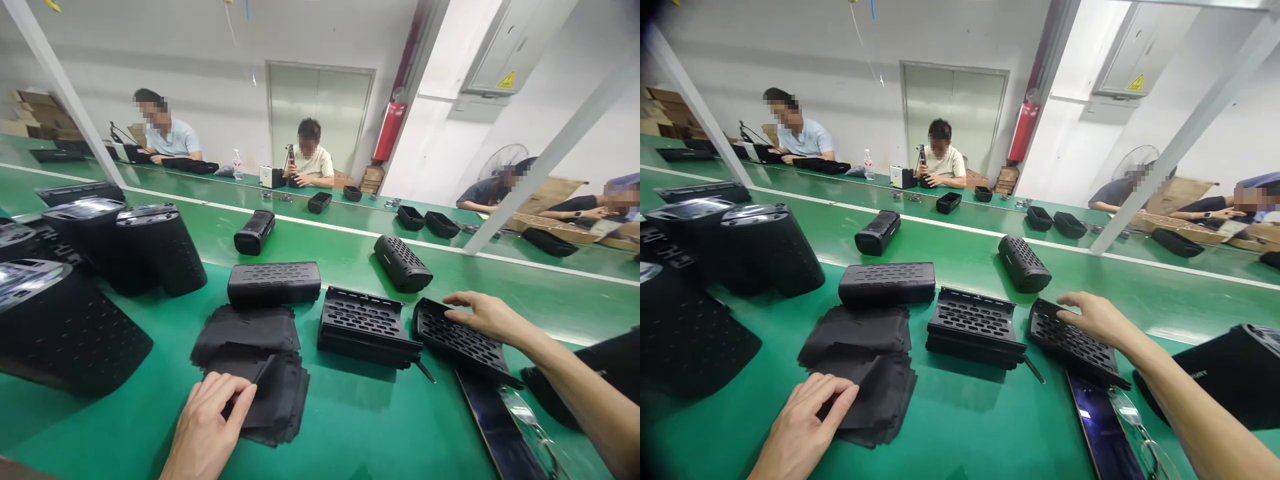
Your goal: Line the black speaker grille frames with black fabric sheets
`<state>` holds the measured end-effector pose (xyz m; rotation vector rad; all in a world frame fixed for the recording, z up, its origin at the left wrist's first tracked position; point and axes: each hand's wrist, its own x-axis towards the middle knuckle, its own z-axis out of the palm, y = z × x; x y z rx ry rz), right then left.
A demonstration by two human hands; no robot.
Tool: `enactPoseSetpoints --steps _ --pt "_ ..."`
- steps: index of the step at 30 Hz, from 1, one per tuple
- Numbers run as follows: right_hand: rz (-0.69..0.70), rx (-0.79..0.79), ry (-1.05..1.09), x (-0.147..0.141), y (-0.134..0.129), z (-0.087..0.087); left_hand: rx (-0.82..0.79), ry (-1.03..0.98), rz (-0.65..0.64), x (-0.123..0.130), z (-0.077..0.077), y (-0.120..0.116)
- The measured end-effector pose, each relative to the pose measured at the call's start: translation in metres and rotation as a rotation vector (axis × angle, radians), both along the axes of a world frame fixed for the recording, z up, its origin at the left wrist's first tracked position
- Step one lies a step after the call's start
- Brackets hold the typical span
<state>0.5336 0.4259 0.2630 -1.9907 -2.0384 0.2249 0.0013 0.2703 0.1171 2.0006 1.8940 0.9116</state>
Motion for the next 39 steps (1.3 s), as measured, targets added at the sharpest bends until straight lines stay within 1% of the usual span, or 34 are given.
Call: enactPoseSetpoints --steps 2,3,5,6,8,10,12,14,16,18,25,28,30,31,33,34,35,36,37,39 --pt "-0.044 0.011 0.001 0.007 -0.005 -0.004 0.002 -0.051 0.016 0.0 -0.001 0.001" --pt "-0.061 0.024 0.009 0.005 -0.008 -0.005 0.008 -0.078 0.024 0.0 0.0 0.001" --pt "-0.067 0.056 0.043 -0.009 -0.014 -0.002 0.024 -0.13 0.04 0.001 0.003 0.001" --pt "-0.048 0.063 0.069 -0.02 -0.016 0.0 0.028 -0.153 0.045 0.002 0.005 0.001" --pt "0.035 0.063 0.119 -0.046 -0.017 0.003 0.031 -0.204 0.057 0.003 0.009 0.0" --pt "0.147 0.054 0.147 -0.071 -0.013 0.001 0.036 -0.267 0.08 0.003 0.012 -0.002" --pt "0.235 0.044 0.15 -0.09 -0.004 -0.006 0.049 -0.334 0.12 0.002 0.014 -0.003" --pt "0.278 0.03 0.147 -0.1 0.007 -0.016 0.073 -0.388 0.167 0.001 0.015 -0.004" --pt "0.285 0.022 0.144 -0.103 0.015 -0.024 0.096 -0.42 0.204 0.001 0.016 -0.004" --pt "0.279 0.021 0.143 -0.103 0.02 -0.03 0.117 -0.433 0.216 0.001 0.016 -0.004" --pt "0.261 0.052 0.167 -0.098 0.022 -0.038 0.145 -0.438 0.207 0.001 0.013 -0.003" --pt "0.251 0.087 0.172 -0.097 0.018 -0.034 0.168 -0.453 0.199 -0.001 0.013 -0.003" --pt "0.242 0.158 0.18 -0.104 0.007 -0.024 0.212 -0.482 0.195 0.0 0.016 -0.006" --pt "0.233 0.198 0.196 -0.111 -0.001 -0.017 0.24 -0.505 0.194 0.001 0.02 -0.008" --pt "0.221 0.216 0.266 -0.135 -0.024 -0.001 0.305 -0.559 0.184 0.006 0.03 -0.012" --pt "0.204 0.136 0.354 -0.151 -0.038 0.006 0.339 -0.589 0.169 0.011 0.036 -0.014" --pt "0.221 -0.001 0.431 -0.169 -0.053 0.012 0.377 -0.619 0.151 0.016 0.042 -0.015" --pt "0.275 -0.132 0.512 -0.189 -0.067 0.016 0.414 -0.643 0.128 0.023 0.048 -0.016" --pt "0.333 -0.224 0.604 -0.21 -0.081 0.017 0.449 -0.664 0.103 0.031 0.053 -0.016" --pt "0.449 -0.433 0.797 -0.252 -0.102 0.013 0.514 -0.7 0.056 0.048 0.061 -0.016"
